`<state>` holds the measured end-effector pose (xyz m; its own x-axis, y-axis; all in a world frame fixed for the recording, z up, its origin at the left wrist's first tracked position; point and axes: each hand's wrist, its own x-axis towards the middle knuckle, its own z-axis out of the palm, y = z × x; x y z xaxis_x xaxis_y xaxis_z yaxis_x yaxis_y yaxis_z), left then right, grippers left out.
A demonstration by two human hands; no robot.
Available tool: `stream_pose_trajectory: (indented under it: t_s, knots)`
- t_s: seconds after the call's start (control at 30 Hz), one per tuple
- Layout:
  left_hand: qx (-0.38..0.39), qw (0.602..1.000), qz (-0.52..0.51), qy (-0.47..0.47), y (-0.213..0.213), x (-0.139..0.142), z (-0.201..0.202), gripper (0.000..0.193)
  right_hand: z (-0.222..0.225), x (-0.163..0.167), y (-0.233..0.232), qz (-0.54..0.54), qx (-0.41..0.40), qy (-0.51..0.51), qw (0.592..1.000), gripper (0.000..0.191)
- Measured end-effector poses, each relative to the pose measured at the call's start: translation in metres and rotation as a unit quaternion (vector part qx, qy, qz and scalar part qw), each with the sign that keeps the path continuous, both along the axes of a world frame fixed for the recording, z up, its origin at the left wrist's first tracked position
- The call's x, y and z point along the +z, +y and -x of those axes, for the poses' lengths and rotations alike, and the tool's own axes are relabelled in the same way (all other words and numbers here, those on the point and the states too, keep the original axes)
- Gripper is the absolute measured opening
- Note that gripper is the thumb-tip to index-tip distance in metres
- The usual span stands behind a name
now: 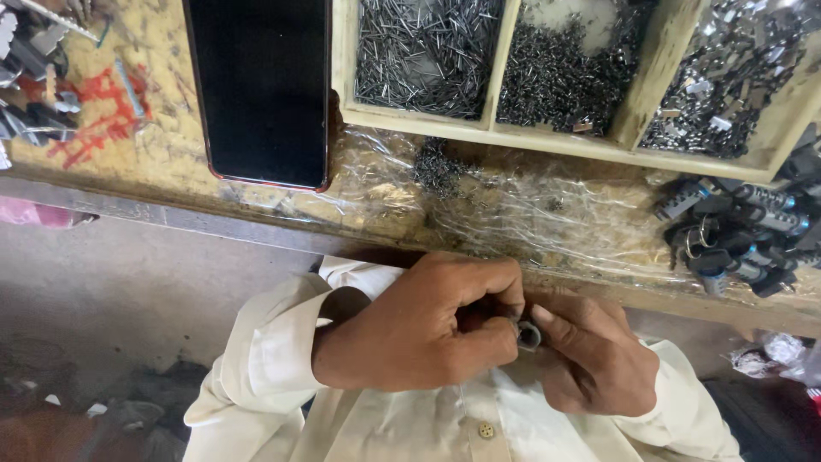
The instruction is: The person assembles key fobs by inserting small metal pins into cylindrical housings and then attaching blue plastic caps. The person repeatedly picks pins from a compartmentalized tray, inserts them into the housing, and secures the cap, placing finished units on the table.
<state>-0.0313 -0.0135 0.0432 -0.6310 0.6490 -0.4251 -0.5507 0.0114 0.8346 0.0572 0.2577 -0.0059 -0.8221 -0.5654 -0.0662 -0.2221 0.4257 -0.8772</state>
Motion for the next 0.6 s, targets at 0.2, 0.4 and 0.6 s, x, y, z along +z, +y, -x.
stream_pose_trajectory:
  t_s: [0.2,0.4,0.6]
  knots:
    - [0.056,0.961,0.115,0.244,0.009,0.005,-0.012,0.014,0.021,0.003,-0.002,0.008,0.033,0.215,0.976,0.04]
    - [0.159,0.821,0.23,0.497,0.035,0.017,-0.044,0.037,0.046,0.019,-0.029,0.004,-0.026,0.369,0.929,0.037]
    - [0.241,0.949,-0.202,-0.002,0.013,-0.029,-0.04,0.02,0.119,0.086,-0.039,-0.005,0.049,0.19,0.981,0.042]
